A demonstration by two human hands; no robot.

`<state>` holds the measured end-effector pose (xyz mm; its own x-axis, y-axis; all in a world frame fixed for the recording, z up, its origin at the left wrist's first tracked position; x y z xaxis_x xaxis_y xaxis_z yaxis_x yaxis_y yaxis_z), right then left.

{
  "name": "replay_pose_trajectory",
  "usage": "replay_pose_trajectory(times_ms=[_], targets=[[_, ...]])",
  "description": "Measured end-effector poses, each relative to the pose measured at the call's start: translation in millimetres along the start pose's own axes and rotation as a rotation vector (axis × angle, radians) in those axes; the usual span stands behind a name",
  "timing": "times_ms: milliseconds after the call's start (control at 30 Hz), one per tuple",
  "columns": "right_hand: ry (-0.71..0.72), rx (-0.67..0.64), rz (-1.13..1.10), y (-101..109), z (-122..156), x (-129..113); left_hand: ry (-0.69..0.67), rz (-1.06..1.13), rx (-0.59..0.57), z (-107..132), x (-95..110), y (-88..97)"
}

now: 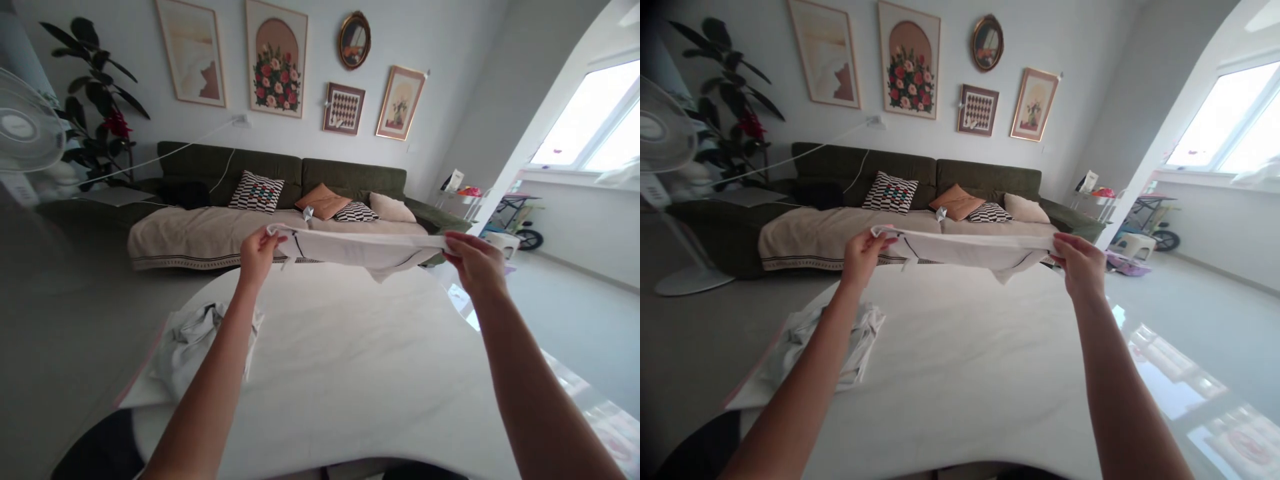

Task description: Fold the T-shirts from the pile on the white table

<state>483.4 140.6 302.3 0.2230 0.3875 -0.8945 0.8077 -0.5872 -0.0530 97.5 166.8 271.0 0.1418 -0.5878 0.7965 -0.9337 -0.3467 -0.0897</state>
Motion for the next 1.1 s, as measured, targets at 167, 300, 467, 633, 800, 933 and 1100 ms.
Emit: replay_pose_trajectory(times_ms=[167, 300, 467, 633, 800, 933, 1100], targets=[[-0.253, -0.022, 0.154, 43.4, 85.0, 94.4, 0.135, 0.025, -0.203, 103.0, -50.4, 29.3], [-0.37, -0.107, 0.359, 71.2, 159.7, 180.9, 0.278, -0.155, -0.377, 197.9, -109.2, 50.4], [-0.347, -0.23, 0.761, 93.1, 204.6, 228.1, 0.294, -0.239, -0.51, 257.1, -136.3, 67.1], [-0.248, -0.296, 0.985, 108.0, 211.1, 234.0, 0.233, -0.245, -0.604, 260.0, -117.7, 74.0], [-0.134, -0.441, 1.183, 130.8, 221.4, 233.1, 0.217, -0.216, -0.731, 281.1, -104.3, 91.1], [0.052, -0.401, 1.428, 106.5, 238.1, 206.4, 0.183, -0.191, -0.805, 296.7, -98.7, 103.1], [0.251, -0.686, 1.048, -23.2, 298.8, 164.0, 0.238, -0.229, -0.642, 273.5, -99.4, 75.7]])
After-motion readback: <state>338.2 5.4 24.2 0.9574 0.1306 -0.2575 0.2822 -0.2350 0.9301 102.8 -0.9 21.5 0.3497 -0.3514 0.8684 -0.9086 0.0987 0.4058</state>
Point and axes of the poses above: each hand's wrist, its own z-axis away from the middle knuckle, its own y-axis out of the back of the hand, x = y × z, the point moved 1 cm from there along -z, towards the middle knuckle, and after that the axes turned 9 degrees about z, right-handed, at the moved point
